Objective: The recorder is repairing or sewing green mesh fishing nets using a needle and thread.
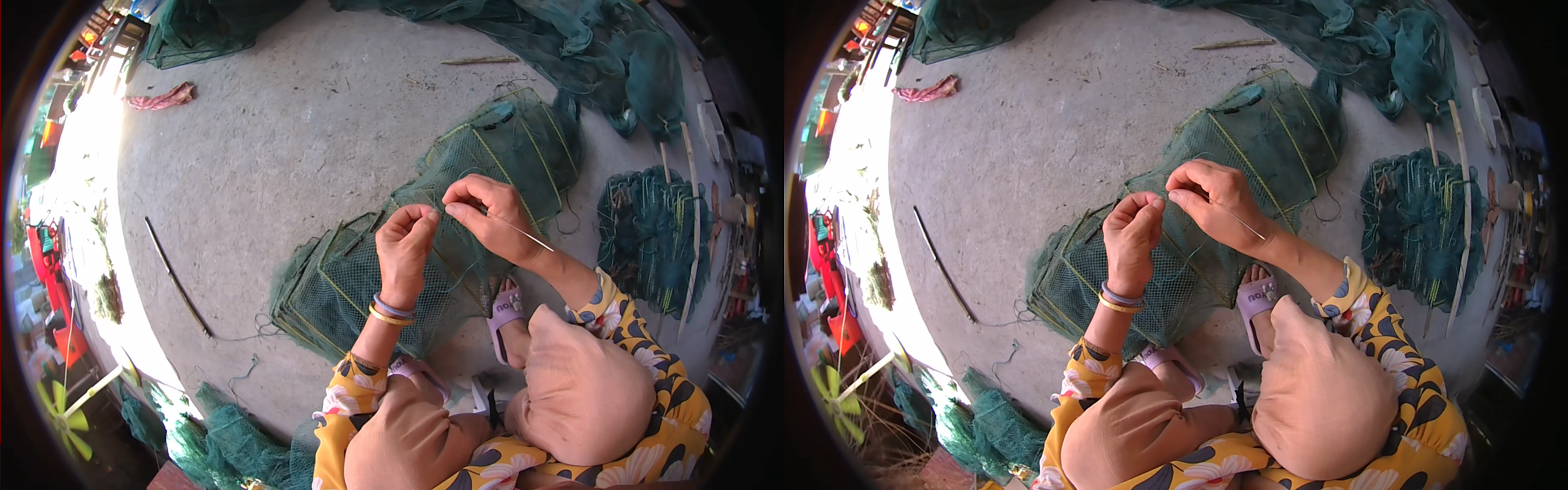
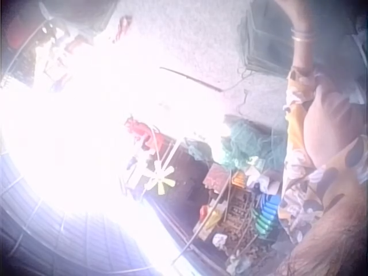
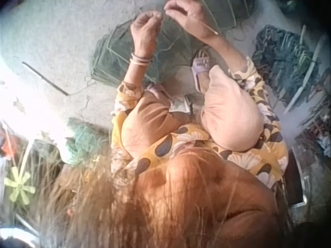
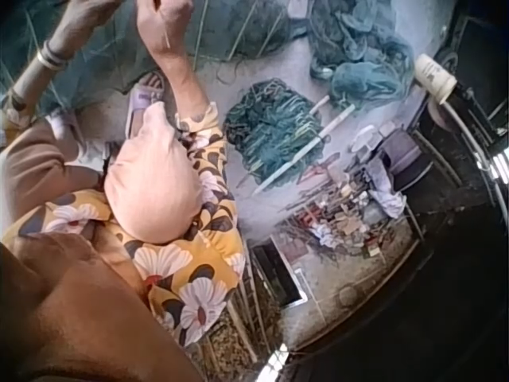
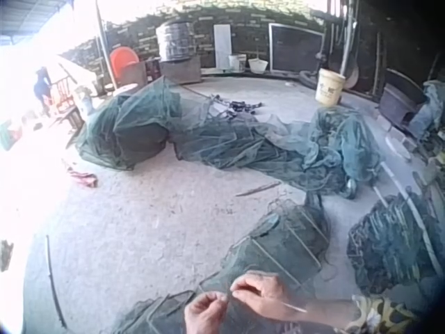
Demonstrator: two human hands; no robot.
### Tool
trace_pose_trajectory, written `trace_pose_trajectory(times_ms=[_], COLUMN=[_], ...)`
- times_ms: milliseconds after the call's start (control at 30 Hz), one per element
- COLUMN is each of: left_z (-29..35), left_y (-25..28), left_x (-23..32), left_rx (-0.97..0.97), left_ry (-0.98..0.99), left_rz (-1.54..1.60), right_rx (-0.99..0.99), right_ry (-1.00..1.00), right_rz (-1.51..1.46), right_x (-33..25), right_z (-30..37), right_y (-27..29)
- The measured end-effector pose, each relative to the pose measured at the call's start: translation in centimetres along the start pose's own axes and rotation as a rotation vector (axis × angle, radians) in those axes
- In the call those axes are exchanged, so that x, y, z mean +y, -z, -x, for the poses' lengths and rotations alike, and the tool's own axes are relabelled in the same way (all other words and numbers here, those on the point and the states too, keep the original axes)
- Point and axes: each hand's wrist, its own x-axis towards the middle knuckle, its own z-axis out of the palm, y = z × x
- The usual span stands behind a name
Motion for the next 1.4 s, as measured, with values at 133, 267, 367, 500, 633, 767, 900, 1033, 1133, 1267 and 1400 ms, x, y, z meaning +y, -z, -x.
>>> trace_pose_trajectory(times_ms=[133, 267, 367, 500, 633, 767, 900, 1033, 1133, 1267, 1400], left_z=[0.0, 0.3, 0.3, 0.6, 0.6, 1.3, 1.9, 1.7, 1.8, 2.2, 3.6], left_y=[-0.4, 0.0, -0.4, -0.5, -0.5, -0.6, -1.2, -1.1, -0.9, -0.8, -1.3], left_x=[-0.5, -1.2, -1.6, -1.4, -2.0, -1.5, -0.5, 0.0, -0.1, 0.0, -0.3], left_rx=[-0.012, -0.009, -0.012, -0.016, 0.010, 0.037, 0.015, -0.082, -0.089, -0.095, -0.100], left_ry=[-0.053, -0.145, -0.178, -0.160, -0.205, -0.169, 0.119, 0.271, 0.300, 0.306, 0.041], left_rz=[-0.021, -0.162, -0.217, -0.246, -0.322, -0.277, 0.038, 0.144, 0.159, 0.222, -0.151], right_rx=[-0.049, -0.094, -0.112, -0.112, -0.108, -0.097, -0.091, -0.124, -0.157, -0.195, -0.202], right_ry=[-0.041, -0.107, -0.194, -0.239, -0.216, -0.188, -0.085, 0.106, 0.138, -0.008, -0.326], right_rz=[0.020, -0.065, -0.162, -0.216, -0.130, -0.083, -0.027, 0.098, 0.082, -0.110, -0.295], right_x=[0.3, 1.1, 2.1, 2.3, 2.2, 1.7, 0.3, 0.2, -0.7, -0.1, 1.2], right_z=[0.2, 0.1, 0.3, 0.2, 0.3, 0.8, 2.1, 3.8, 4.4, 4.3, 3.0], right_y=[0.2, 0.1, 0.1, 0.2, 0.4, 0.4, 0.6, 0.4, 0.5, 1.4, 2.2])
